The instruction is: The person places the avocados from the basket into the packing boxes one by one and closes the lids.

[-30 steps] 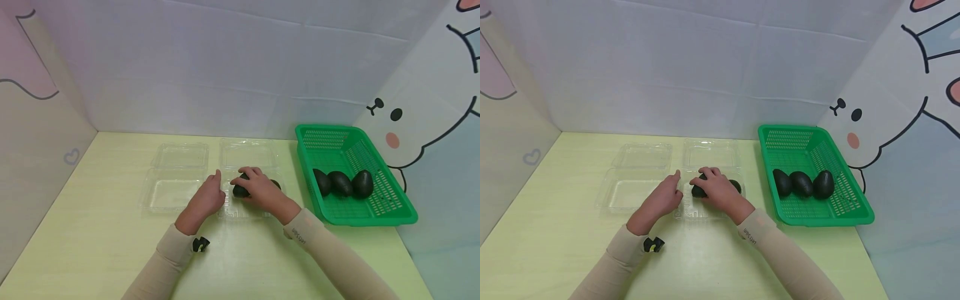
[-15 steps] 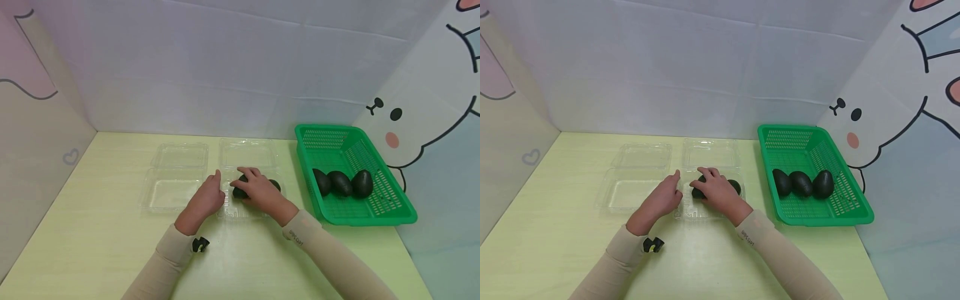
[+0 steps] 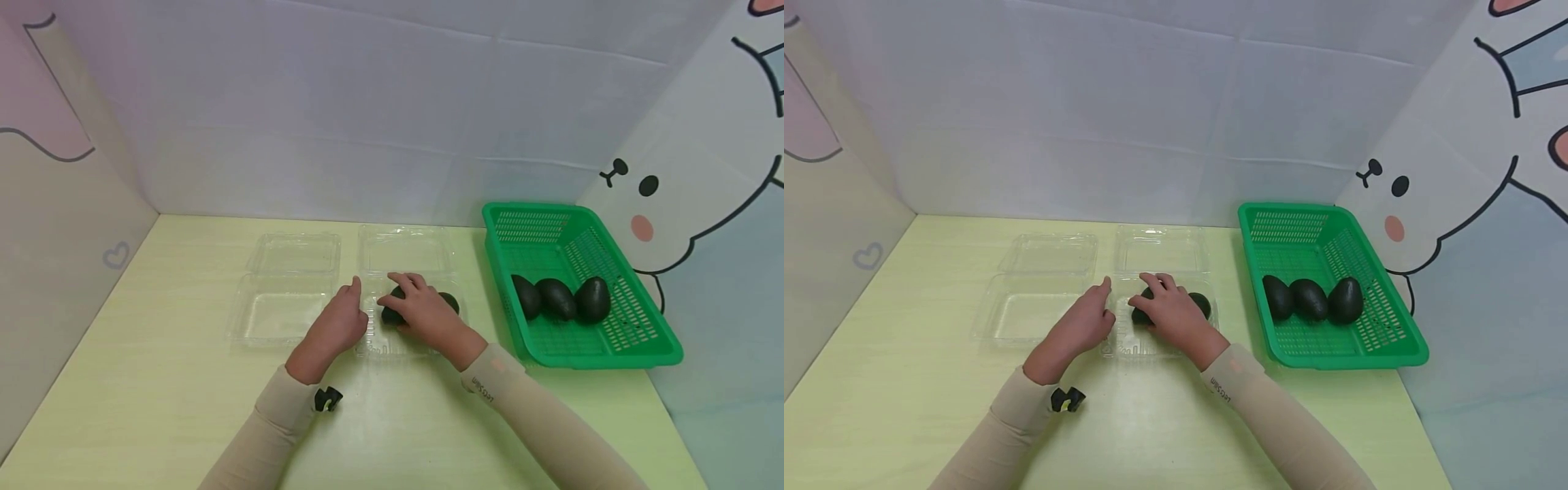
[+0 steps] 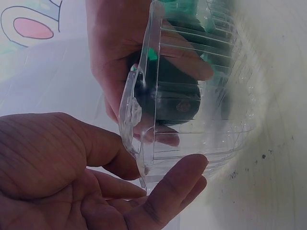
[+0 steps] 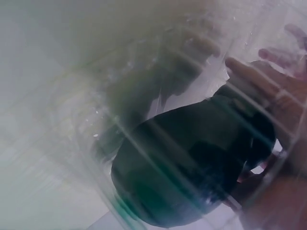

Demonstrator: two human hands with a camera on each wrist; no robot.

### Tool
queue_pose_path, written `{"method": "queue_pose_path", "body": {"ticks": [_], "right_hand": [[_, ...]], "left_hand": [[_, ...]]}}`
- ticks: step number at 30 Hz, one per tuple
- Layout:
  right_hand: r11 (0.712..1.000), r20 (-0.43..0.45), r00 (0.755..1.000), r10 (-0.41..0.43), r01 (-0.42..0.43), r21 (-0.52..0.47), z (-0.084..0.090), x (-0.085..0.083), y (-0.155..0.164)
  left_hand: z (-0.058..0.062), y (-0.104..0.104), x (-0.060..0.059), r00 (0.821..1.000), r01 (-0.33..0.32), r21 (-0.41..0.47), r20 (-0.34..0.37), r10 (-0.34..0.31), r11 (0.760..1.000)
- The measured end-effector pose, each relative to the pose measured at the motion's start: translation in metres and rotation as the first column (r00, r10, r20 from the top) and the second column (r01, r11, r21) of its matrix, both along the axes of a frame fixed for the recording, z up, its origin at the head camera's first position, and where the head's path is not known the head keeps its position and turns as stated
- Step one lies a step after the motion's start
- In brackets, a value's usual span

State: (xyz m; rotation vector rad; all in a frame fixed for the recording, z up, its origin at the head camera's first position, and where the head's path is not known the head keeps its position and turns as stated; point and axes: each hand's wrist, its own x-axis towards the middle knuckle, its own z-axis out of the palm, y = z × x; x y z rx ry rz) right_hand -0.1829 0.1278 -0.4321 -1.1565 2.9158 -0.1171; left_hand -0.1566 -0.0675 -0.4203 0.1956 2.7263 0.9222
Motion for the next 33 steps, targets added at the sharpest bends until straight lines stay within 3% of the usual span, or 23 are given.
{"method": "queue_pose_path", "body": {"ticks": [24,33], "right_hand": [[1.0,0.01,1.0,-0.013,0.013,0.005,0.001,0.003,-0.001],[0.999,-0.012,1.0,-0.012,0.011,-0.038,0.008,0.005,0.003]], "left_hand": [[0.0,-0.001,0.001,1.0,0.004,-0.005,-0.008,-0.004,1.0],[0.0,-0.002,0.001,1.0,0.012,0.001,-0.025,-0.011,1.0]]}}
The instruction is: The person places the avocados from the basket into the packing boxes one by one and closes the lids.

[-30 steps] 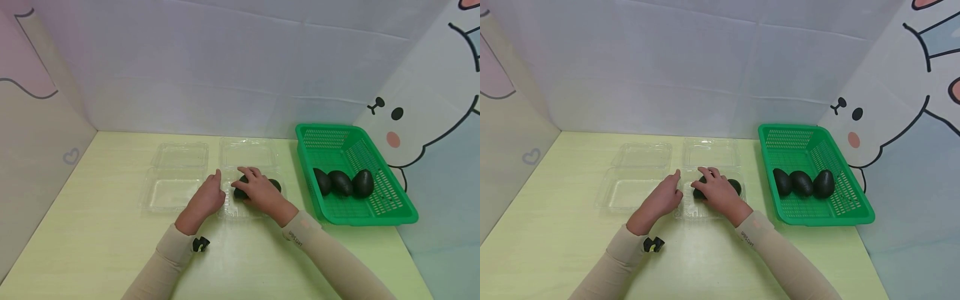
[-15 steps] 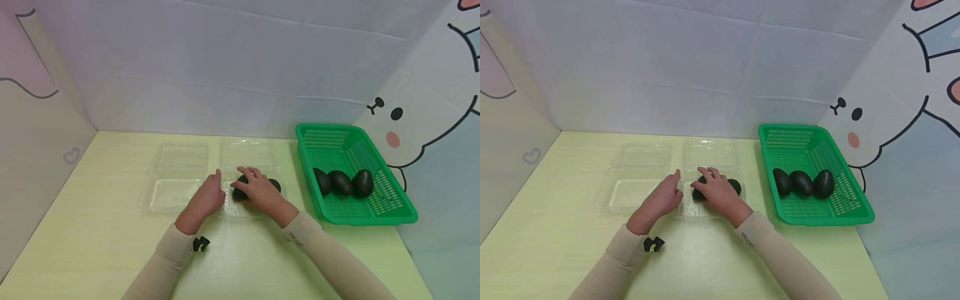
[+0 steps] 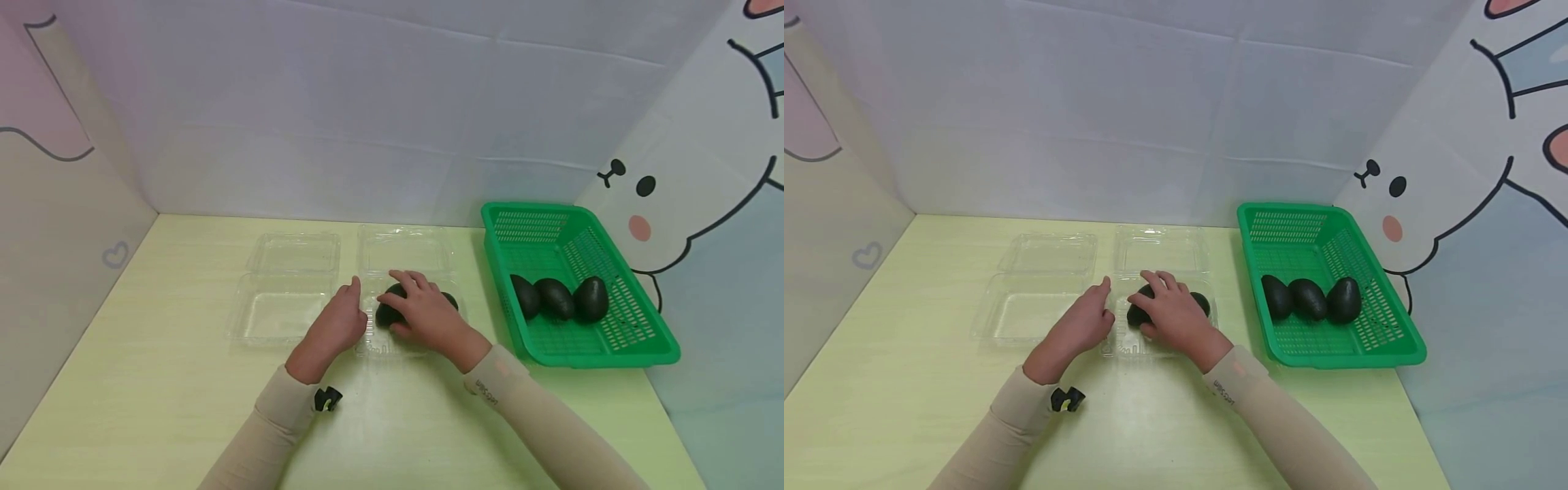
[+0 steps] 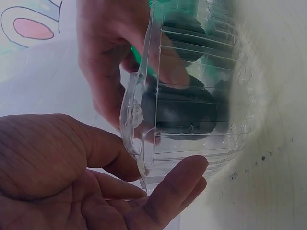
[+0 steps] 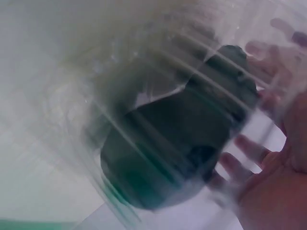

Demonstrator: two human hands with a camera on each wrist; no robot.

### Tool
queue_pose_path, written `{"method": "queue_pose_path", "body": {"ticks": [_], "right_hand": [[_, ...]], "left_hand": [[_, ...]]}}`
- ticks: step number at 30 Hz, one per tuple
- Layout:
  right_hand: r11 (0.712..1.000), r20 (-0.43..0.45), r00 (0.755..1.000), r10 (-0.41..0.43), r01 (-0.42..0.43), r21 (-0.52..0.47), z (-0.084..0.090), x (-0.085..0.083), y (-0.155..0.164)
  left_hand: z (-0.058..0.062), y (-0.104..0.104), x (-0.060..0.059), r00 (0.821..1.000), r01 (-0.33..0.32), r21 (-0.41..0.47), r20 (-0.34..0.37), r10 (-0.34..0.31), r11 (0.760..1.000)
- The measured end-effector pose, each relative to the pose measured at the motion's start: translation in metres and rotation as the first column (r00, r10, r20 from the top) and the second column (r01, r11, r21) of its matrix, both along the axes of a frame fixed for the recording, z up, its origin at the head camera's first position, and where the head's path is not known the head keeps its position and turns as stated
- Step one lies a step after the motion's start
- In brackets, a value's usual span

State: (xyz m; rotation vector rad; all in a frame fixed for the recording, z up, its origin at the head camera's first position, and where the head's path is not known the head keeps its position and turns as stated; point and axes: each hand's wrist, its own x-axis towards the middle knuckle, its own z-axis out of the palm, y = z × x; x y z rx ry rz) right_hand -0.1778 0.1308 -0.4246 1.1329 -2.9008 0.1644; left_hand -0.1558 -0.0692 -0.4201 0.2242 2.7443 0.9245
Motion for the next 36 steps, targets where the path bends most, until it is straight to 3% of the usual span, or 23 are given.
{"method": "queue_pose_path", "body": {"ticks": [21,36], "right_hand": [[0.996,-0.126,0.991,-0.05,0.04,-0.083,0.046,-0.001,0.042],[0.985,-0.055,0.987,-0.149,0.143,-0.091,0.06,-0.004,0.073]], "left_hand": [[0.0,0.0,0.0,0.999,-0.022,0.033,0.035,0.021,0.999],[-0.001,0.0,-0.001,0.999,-0.014,0.018,0.03,0.014,1.0]]}}
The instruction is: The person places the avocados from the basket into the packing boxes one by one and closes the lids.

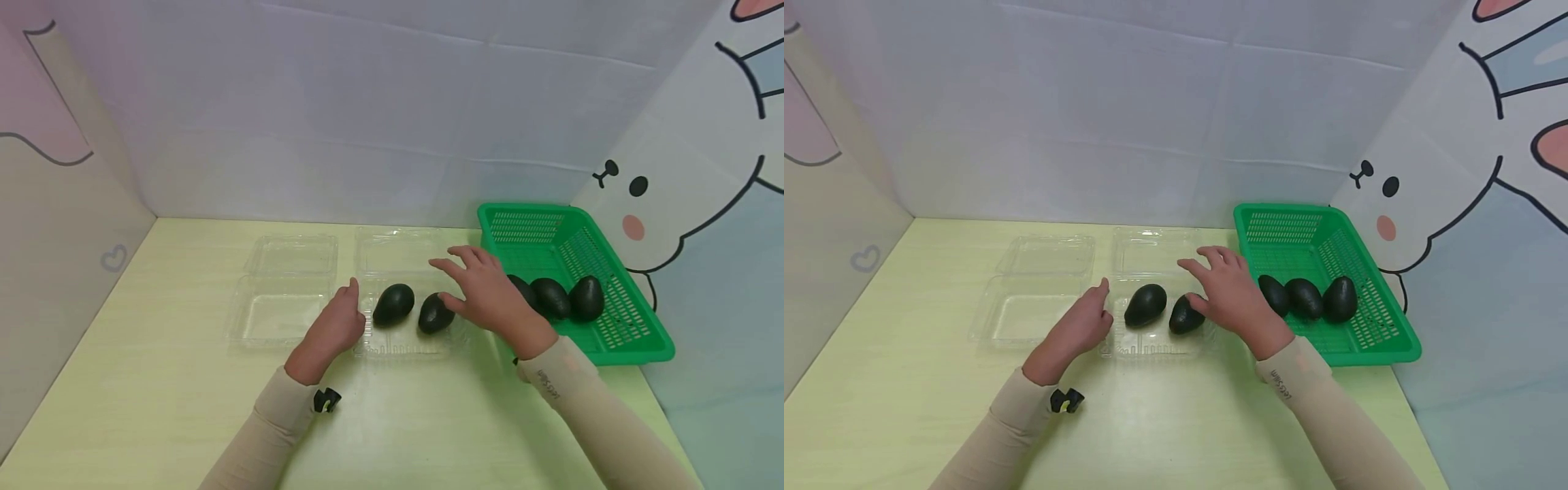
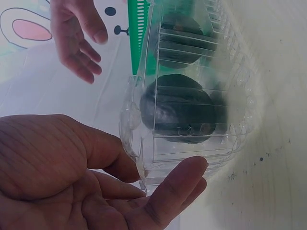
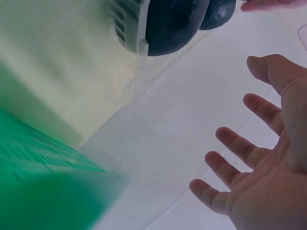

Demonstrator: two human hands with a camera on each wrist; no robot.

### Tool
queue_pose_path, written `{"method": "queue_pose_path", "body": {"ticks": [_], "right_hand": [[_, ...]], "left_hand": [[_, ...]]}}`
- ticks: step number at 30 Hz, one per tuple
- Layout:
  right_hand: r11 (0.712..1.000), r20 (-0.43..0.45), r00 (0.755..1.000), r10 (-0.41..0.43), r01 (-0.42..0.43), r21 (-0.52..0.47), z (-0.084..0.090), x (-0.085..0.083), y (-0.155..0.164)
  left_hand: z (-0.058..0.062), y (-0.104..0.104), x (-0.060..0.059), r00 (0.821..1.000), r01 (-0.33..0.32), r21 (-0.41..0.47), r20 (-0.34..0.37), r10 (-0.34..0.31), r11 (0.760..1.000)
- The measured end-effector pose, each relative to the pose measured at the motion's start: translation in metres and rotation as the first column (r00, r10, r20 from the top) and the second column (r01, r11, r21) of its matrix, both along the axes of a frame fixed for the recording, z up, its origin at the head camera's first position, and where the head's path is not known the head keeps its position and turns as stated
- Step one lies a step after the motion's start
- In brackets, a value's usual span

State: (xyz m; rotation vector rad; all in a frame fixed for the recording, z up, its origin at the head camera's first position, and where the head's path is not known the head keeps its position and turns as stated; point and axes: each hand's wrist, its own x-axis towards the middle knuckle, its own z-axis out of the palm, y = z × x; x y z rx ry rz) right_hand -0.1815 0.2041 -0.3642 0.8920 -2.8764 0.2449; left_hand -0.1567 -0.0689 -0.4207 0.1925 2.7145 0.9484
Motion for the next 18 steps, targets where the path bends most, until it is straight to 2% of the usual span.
{"method": "queue_pose_path", "body": {"ticks": [5,11,18], "right_hand": [[0.999,0.057,0.998,-0.038,0.039,-0.013,0.006,-0.001,0.01],[0.995,0.152,0.983,-0.102,0.104,-0.006,0.017,0.001,0.02],[0.984,0.175,0.968,-0.178,0.175,0.03,0.026,0.001,0.047]], "left_hand": [[0.0,0.001,0.0,1.0,-0.004,0.003,0.002,0.004,1.0],[0.001,0.0,0.002,1.0,-0.01,-0.002,0.004,0.01,1.0],[0.001,0.0,0.001,1.0,-0.007,-0.005,0.006,0.007,1.0]]}}
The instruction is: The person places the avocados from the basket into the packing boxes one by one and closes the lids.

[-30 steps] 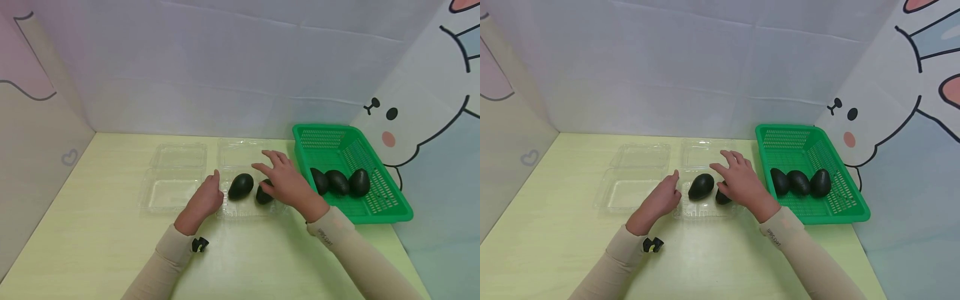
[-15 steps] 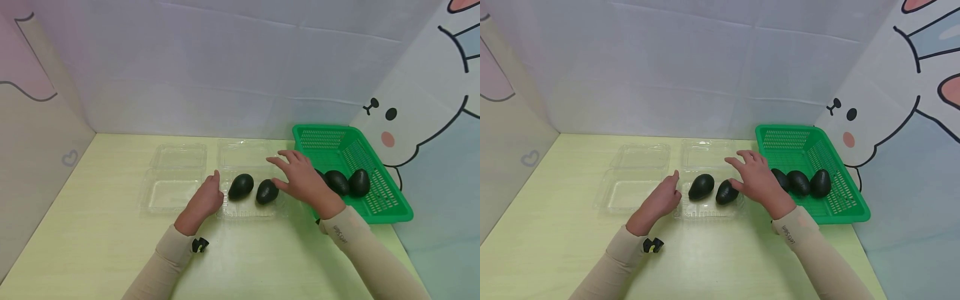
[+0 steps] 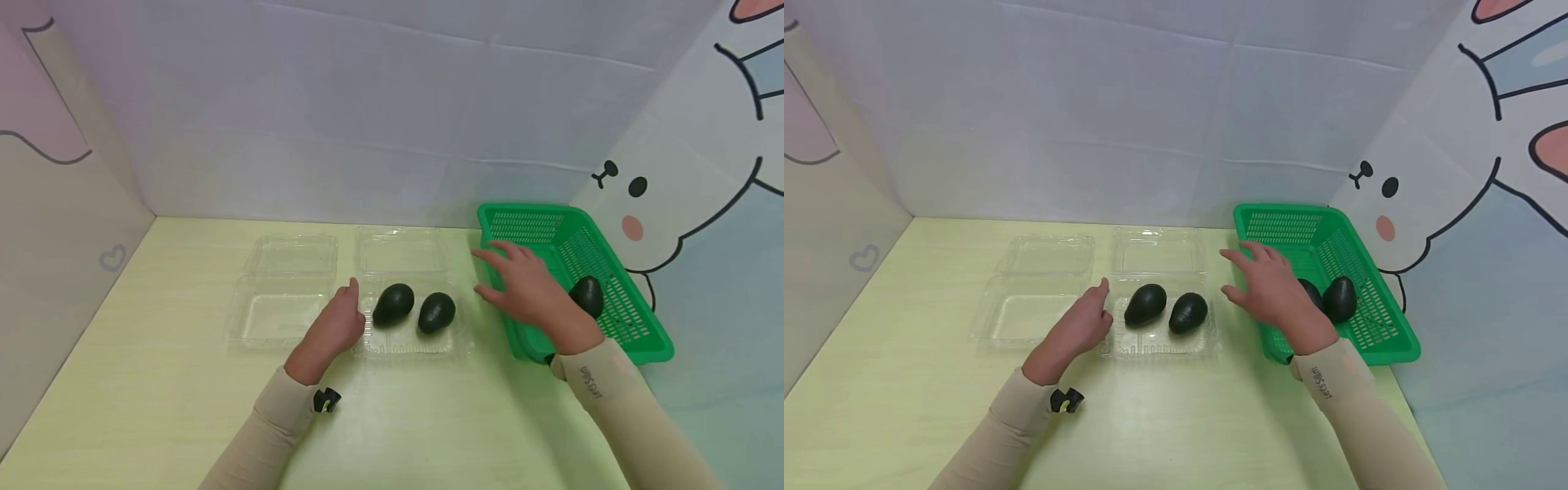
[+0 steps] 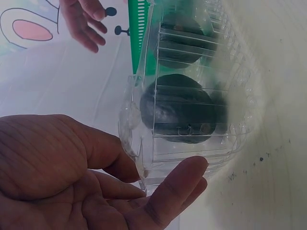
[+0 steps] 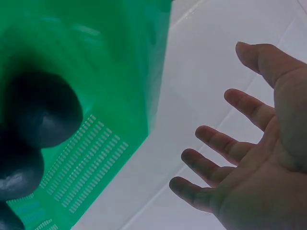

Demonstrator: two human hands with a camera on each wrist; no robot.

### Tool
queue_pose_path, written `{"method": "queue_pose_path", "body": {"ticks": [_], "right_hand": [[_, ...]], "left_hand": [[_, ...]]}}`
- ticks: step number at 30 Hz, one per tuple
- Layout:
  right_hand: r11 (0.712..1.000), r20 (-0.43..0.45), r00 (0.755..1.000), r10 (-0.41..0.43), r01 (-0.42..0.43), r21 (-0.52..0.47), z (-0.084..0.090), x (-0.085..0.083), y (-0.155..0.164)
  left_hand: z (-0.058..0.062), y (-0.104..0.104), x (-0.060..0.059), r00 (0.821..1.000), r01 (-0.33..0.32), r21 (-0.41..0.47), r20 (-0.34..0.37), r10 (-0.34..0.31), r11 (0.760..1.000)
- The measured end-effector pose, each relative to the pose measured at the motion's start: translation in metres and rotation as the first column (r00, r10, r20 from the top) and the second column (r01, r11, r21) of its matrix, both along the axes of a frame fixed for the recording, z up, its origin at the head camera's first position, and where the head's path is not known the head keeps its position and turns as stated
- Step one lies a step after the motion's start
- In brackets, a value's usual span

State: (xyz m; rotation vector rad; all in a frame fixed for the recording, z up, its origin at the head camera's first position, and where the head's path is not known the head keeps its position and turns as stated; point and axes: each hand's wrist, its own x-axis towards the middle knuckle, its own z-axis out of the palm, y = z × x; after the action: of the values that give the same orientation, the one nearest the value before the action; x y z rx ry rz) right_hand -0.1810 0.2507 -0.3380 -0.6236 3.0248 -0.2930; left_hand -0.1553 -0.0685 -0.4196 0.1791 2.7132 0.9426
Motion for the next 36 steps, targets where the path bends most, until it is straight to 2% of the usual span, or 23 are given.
{"method": "queue_pose_path", "body": {"ticks": [5,19,29,36], "right_hand": [[1.0,0.01,1.0,-0.014,0.014,0.01,0.001,0.002,0.013],[0.999,0.031,0.999,-0.035,0.035,0.008,0.001,0.001,0.02],[0.998,0.056,0.997,-0.054,0.055,-0.005,0.007,0.0,0.035],[0.995,0.079,0.993,-0.092,0.094,-0.015,0.009,-0.007,0.05]], "left_hand": [[-0.001,0.0,0.0,1.0,0.006,0.005,-0.003,-0.006,1.0],[0.0,-0.002,0.0,1.0,0.019,0.013,-0.011,-0.019,1.0],[-0.002,-0.002,-0.002,1.0,0.016,0.015,-0.002,-0.016,1.0],[-0.004,-0.002,-0.003,1.0,0.016,0.021,-0.002,-0.016,1.0]]}}
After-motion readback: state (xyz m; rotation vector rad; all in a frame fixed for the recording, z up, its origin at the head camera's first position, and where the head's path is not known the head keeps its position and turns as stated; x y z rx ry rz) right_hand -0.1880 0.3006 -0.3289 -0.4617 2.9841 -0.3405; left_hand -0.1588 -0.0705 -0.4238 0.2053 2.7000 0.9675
